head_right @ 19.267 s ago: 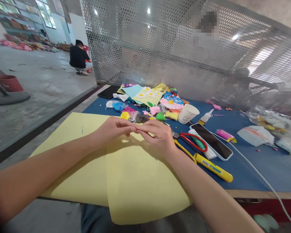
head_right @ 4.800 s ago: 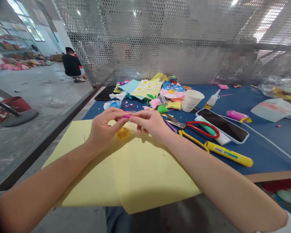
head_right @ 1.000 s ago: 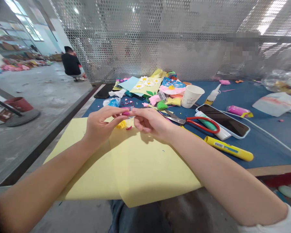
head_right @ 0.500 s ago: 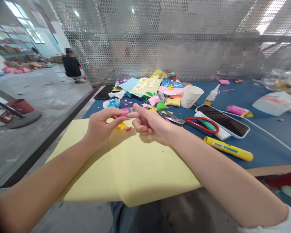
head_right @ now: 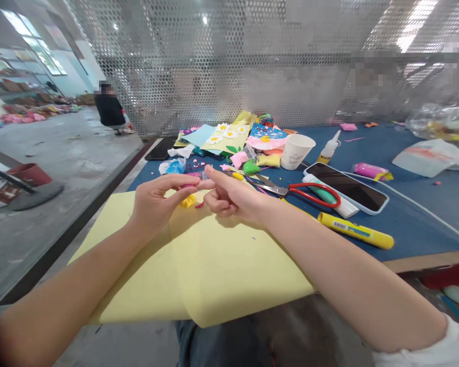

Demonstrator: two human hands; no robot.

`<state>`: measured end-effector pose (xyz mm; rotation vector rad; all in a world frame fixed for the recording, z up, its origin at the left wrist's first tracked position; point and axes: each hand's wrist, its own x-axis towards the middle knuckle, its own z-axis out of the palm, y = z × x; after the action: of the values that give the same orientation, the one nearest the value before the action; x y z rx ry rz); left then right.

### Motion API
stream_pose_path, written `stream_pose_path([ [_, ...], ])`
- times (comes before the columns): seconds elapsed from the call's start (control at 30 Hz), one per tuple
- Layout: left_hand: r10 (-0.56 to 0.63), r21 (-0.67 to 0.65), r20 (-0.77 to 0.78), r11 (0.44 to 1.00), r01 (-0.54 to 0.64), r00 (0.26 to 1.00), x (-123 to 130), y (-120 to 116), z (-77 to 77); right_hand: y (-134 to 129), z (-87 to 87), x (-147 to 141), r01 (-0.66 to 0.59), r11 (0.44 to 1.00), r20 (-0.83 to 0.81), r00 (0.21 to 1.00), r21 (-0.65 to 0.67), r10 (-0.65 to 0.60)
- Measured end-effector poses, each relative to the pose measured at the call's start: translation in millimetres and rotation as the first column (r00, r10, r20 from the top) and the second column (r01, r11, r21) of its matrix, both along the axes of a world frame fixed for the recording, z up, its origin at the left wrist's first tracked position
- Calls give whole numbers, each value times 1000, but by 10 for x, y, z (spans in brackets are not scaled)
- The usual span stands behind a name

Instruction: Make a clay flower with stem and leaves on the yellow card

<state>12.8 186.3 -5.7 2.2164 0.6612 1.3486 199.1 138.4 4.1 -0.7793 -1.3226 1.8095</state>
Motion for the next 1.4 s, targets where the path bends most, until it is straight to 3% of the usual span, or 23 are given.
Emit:
stream_pose_path([
  [0.23,-30,97,-40,995,34,999,-4,41,-52,21,-11,-56,159,985,76,984,61,-164],
  [0.37,-26,180,-114,983,47,993,-14,56,-75,66,-59,-99,280,953,168,940,112,-296],
  [0.5,-28,223,-116,973,54,993,-21,66,-72,58,-60,-109,356,926,156,915,127,-373],
  [0.93,-30,38,-52,999,32,998,-29,44,-43,37,17,-40,187,981,17,982,-60,-186],
  [1.4,-32,-32,-73,999,29,997,-43,19,-19,0,1,-13,37,998,-7,999,-57,-37],
])
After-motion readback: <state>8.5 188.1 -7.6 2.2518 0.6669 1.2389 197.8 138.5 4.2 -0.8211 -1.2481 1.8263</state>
